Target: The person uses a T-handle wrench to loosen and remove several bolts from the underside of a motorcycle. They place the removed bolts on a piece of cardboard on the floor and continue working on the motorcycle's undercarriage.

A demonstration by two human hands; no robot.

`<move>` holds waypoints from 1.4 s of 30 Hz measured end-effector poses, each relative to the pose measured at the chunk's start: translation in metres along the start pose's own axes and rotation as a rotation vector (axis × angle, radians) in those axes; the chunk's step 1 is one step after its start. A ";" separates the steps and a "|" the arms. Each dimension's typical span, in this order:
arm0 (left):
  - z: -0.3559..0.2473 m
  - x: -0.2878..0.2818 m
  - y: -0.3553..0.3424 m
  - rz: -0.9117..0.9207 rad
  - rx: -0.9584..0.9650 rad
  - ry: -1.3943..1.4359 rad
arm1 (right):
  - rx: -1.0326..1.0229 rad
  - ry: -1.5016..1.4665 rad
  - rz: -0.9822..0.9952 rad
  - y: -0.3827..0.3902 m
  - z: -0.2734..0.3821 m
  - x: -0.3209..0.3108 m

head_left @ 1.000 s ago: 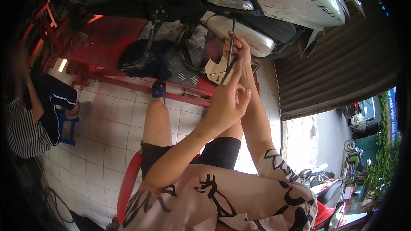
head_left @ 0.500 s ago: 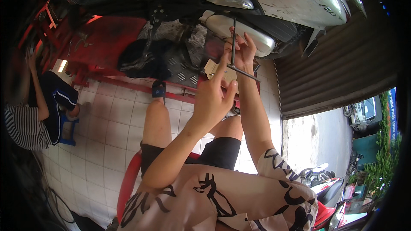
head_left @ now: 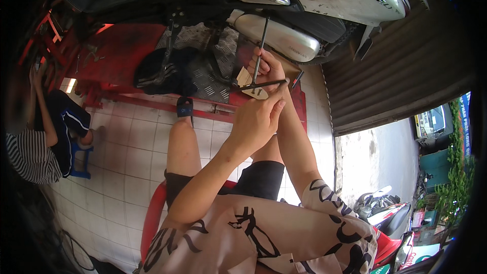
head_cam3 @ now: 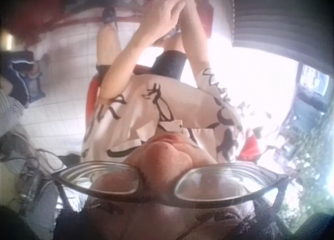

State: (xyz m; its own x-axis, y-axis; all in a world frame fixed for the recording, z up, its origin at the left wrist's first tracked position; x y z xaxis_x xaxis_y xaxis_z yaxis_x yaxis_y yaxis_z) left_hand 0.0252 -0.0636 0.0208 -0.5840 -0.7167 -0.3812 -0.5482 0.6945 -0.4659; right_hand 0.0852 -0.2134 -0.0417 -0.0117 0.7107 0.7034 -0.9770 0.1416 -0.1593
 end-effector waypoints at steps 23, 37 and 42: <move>-0.002 0.029 0.009 0.266 -0.059 0.227 | -0.113 -0.091 -0.062 -0.009 0.021 0.011; -0.027 -0.005 -0.013 0.049 -0.056 0.682 | -0.141 -0.087 -0.060 -0.016 0.027 0.010; 0.034 0.028 0.014 0.282 -0.416 0.501 | -0.160 -0.187 -0.039 -0.014 0.035 0.011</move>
State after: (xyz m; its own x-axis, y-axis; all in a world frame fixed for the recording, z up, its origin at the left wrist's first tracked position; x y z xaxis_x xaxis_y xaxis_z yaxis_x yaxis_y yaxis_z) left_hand 0.0211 -0.0757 -0.0234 -0.8875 -0.4605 0.0172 -0.4608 0.8872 -0.0218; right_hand 0.0918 -0.2316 -0.0077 -0.0285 0.5648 0.8247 -0.9316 0.2841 -0.2268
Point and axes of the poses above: each hand's wrist, its own y-axis away from the middle knuckle, its own x-axis out of the palm, z = x × y, the point moved 8 cm from there along -y, towards the middle knuckle, and after that the axes turned 2 degrees about z, right-handed, at the moved point
